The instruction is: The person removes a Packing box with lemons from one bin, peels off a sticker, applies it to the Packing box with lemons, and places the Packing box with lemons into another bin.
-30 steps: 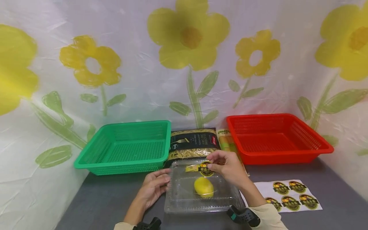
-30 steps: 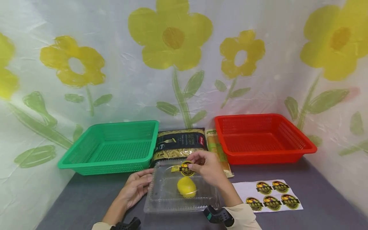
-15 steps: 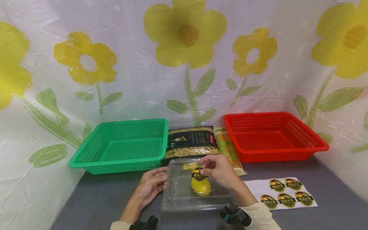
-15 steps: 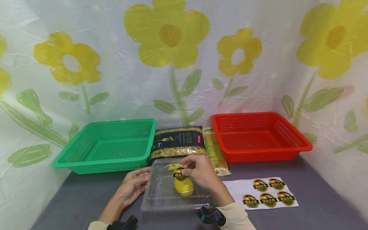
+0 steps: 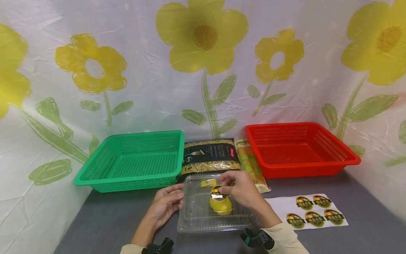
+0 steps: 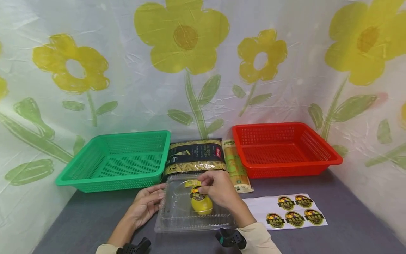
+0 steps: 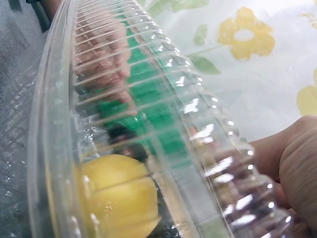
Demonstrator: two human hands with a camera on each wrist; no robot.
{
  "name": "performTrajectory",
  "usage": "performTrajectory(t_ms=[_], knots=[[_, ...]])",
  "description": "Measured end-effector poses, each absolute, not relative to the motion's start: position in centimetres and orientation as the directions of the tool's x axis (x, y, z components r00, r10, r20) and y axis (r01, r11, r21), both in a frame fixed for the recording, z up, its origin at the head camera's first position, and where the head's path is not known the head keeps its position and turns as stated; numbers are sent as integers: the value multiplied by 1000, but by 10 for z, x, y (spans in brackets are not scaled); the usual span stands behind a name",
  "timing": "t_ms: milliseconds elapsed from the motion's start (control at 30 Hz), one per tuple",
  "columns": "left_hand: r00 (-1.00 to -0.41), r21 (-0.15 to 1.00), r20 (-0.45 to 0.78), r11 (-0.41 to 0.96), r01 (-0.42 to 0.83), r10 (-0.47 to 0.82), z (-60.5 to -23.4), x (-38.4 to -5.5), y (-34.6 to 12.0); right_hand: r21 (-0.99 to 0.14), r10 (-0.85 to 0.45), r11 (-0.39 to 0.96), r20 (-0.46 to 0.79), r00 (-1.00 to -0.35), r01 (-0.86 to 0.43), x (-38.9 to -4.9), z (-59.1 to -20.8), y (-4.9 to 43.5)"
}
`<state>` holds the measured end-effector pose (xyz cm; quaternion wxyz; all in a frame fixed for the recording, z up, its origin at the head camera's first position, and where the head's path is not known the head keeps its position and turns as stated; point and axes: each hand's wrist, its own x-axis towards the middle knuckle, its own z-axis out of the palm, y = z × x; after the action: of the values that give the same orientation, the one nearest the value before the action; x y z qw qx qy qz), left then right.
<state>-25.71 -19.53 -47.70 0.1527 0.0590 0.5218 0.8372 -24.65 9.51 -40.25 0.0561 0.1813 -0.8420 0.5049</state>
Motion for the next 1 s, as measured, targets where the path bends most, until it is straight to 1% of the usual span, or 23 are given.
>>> performTrajectory(t_ms=[200,367,567,700,900,1000], knots=[[-947,893,-55,-408,-189,318,-476,-257,-196,-809,-226,460,293,-929,-367,-246,-401,93],[-950,890,-60,-415,-190,307,-477,-257,-195,-769,-216,516,310,-926,-378,-246,-402,92],[-944,893,-46,-409,-185,325,-477,-257,-195,-750,-212,554,293,-932,-362,-246,-403,91],[-946,893,-51,-409,-187,322,-476,-258,-195,-722,-227,578,305,-925,-380,-245,-401,91],[-945,896,-56,-402,-190,322,-477,-258,-196,-646,-297,621,330,-896,-444,-244,-402,90],[-943,899,-60,-393,-194,328,-477,-258,-196,-626,-302,636,336,-892,-451,-244,-403,89]])
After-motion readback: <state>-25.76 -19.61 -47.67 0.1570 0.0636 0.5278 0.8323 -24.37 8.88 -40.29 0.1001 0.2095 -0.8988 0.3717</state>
